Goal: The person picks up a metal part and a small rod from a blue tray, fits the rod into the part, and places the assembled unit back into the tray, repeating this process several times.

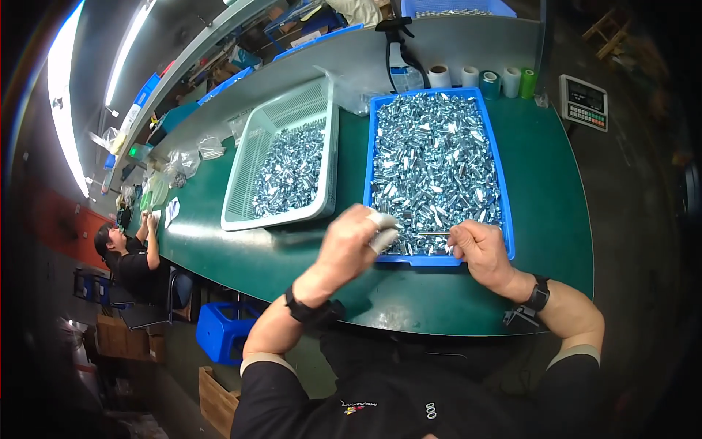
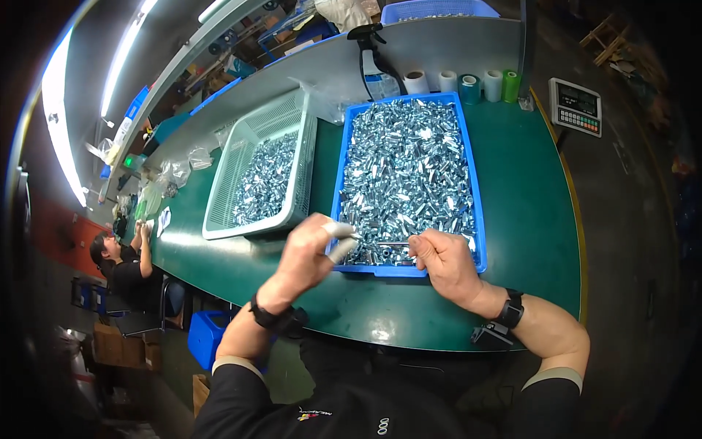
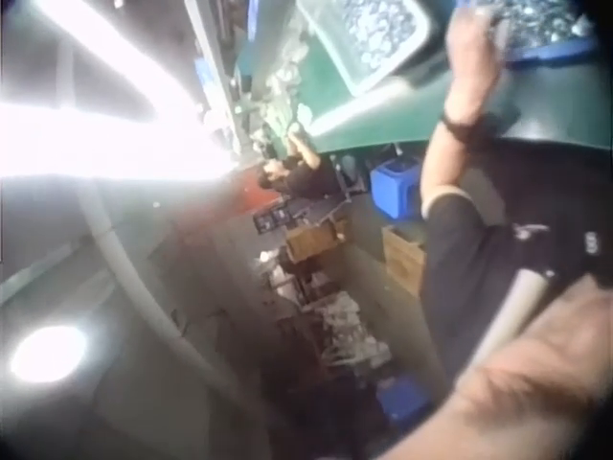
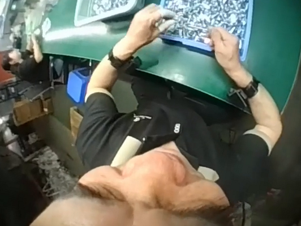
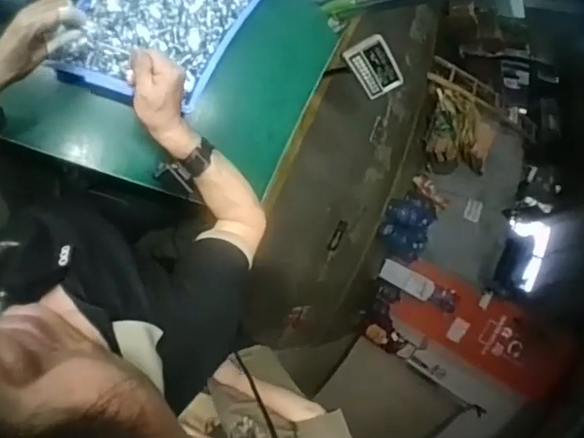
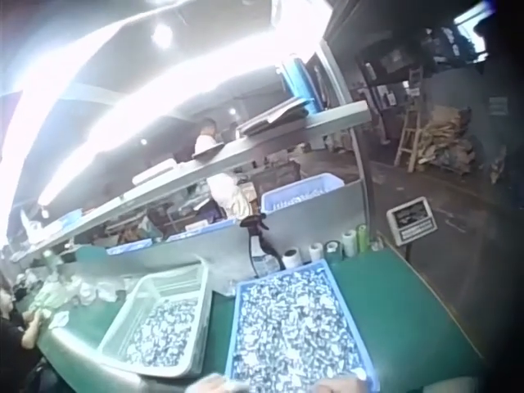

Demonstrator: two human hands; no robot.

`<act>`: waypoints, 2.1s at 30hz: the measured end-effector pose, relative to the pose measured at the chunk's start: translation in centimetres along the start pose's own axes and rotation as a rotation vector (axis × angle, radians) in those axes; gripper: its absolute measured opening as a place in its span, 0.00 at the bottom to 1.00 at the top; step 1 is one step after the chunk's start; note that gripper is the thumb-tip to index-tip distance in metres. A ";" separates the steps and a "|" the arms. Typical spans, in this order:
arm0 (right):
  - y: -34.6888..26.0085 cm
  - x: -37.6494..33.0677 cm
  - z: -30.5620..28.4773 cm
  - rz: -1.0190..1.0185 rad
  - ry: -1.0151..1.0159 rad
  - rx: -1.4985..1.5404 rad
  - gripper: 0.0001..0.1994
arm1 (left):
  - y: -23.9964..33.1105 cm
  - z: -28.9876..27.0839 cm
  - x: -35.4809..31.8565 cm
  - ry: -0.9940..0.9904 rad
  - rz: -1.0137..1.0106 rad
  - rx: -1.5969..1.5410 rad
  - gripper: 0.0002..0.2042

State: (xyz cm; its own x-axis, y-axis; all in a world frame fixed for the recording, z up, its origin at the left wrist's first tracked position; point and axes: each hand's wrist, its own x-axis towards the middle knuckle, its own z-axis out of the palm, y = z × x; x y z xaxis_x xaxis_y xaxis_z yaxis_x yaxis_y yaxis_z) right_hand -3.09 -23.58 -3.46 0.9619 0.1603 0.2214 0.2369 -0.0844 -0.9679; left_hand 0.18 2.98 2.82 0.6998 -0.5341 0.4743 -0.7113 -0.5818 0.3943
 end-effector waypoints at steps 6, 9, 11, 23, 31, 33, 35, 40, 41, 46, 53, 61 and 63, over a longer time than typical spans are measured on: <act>0.1 -0.3 -0.1 -0.002 -0.044 -0.080 0.20 | -5.6 -7.6 0.0 0.263 -0.113 0.558 0.14; -0.1 -0.3 0.1 -0.016 -0.057 -0.081 0.20 | -5.0 -5.6 0.4 0.241 -0.072 0.486 0.17; -0.2 -0.5 0.0 -0.032 -0.036 -0.111 0.19 | -4.1 -2.7 1.5 0.057 -0.005 0.340 0.17; 0.0 -0.3 -0.2 -0.050 -0.052 -0.049 0.19 | -7.4 3.3 3.7 -0.118 -0.133 0.333 0.11; 0.2 -0.3 -0.1 -0.069 -0.047 -0.051 0.17 | -7.4 3.8 3.8 -0.112 -0.161 0.272 0.11; 0.1 -0.4 -0.1 -0.057 -0.047 -0.042 0.17 | -7.5 3.9 3.8 -0.110 -0.160 0.283 0.11; 0.1 -0.5 0.0 -0.056 -0.042 -0.045 0.17 | -7.5 3.9 3.7 -0.107 -0.159 0.296 0.10; 0.3 -0.5 0.0 -0.045 -0.018 -0.052 0.16 | -5.9 3.6 3.2 -0.036 -0.161 0.191 0.09; 0.3 -0.5 0.0 -0.073 0.000 -0.055 0.15 | -5.2 3.7 2.8 -0.044 -0.156 0.183 0.09; -0.2 -0.2 -0.1 0.011 0.009 -0.022 0.11 | -1.3 3.1 0.6 -0.010 -0.028 -0.086 0.11; 0.7 0.2 0.7 -0.034 0.029 -0.068 0.09 | -0.2 2.7 -0.5 0.000 0.017 -0.153 0.14; 0.4 -0.6 0.2 0.069 -0.035 -0.108 0.11 | 0.8 3.9 -0.6 0.000 0.098 -0.250 0.13; 0.7 -0.5 0.1 0.041 -0.071 -0.113 0.13 | 0.9 4.0 -0.3 0.025 0.111 -0.262 0.12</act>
State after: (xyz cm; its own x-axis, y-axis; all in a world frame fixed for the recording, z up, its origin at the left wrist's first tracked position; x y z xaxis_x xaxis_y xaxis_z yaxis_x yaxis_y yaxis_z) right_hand -3.44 -23.67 -4.31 0.9600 0.2229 0.1692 0.2153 -0.2023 -0.9554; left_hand -0.40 0.21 -0.14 0.6173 -0.5688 0.5436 -0.7784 -0.3408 0.5272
